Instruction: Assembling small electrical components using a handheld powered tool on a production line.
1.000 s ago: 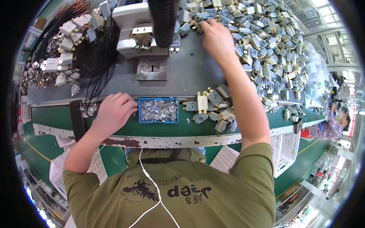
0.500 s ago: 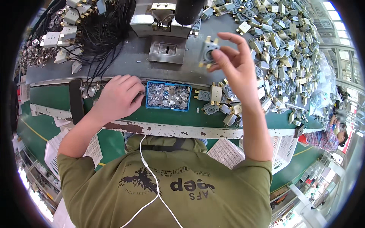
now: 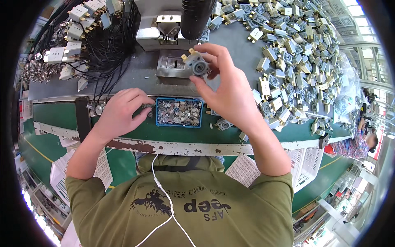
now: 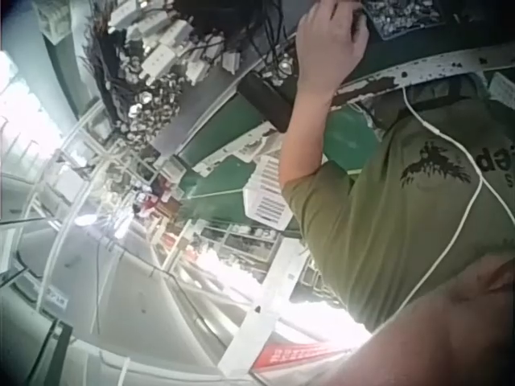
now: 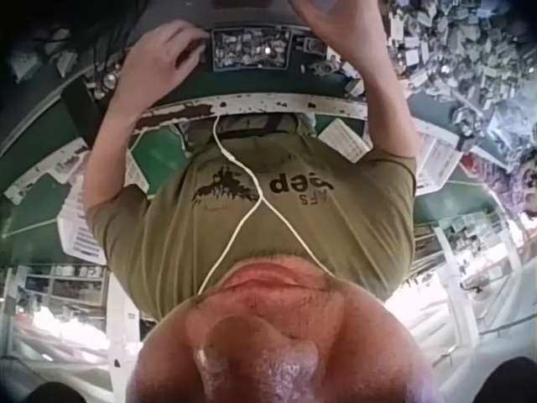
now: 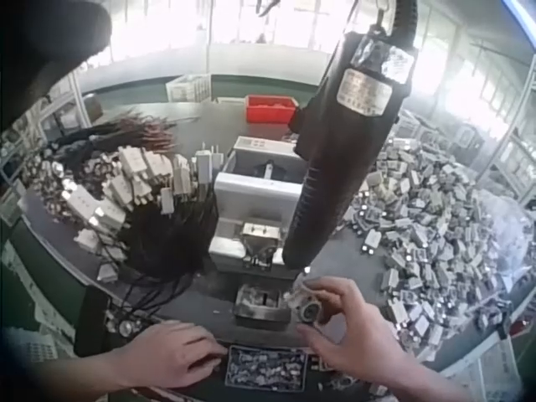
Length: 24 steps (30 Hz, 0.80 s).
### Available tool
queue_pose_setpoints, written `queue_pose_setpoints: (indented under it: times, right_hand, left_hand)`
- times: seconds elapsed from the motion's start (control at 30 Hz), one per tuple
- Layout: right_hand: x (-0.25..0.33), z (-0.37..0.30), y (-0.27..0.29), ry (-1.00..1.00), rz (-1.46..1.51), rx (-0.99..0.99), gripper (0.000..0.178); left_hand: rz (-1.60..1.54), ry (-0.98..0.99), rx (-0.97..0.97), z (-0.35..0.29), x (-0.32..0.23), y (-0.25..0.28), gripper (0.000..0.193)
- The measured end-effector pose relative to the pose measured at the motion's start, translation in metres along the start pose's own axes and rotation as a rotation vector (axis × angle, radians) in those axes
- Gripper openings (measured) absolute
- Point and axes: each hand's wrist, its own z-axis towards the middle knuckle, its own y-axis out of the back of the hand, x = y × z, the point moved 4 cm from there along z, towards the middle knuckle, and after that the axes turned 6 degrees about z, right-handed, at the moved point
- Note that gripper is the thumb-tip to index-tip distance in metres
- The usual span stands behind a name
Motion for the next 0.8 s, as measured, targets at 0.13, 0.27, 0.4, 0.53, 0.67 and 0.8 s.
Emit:
queue_pose_setpoints:
  times: [0.13, 0.27, 0.4, 0.53, 0.67, 0.8]
  right_hand:
    - [0.01, 0.01, 0.0, 0.226, -0.312, 0.086, 0.045]
    - [-0.002, 0.022, -0.018, 0.278, -0.303, 0.099, 0.041]
    - [-0.021, 0.038, -0.037, 0.456, -0.509, 0.054, 0.033]
    - [-0.023, 0.031, -0.049, 0.479, -0.583, -0.018, 0.031]
    - [-0.01, 0.014, -0.05, 0.467, -0.73, -0.021, 0.044]
    - [0.021, 0.001, -0.093, 0.188, -0.043, 0.267, 0.048]
  left_hand:
    - [-0.002, 0.043, -0.009, -0.002, 0.0, 0.011, 0.023]
    - [-0.151, 0.264, -0.3, -0.002, 0.02, 0.05, 0.02]
    - [-0.167, 0.421, -0.526, -0.014, 0.055, 0.084, 0.014]
    - [-0.203, 0.526, -0.525, -0.035, 0.063, 0.088, 0.016]
    - [0.071, 0.583, 0.046, -0.046, 0.052, 0.083, 0.023]
    - [0.147, 0.636, 0.326, -0.048, 0.046, 0.057, 0.025]
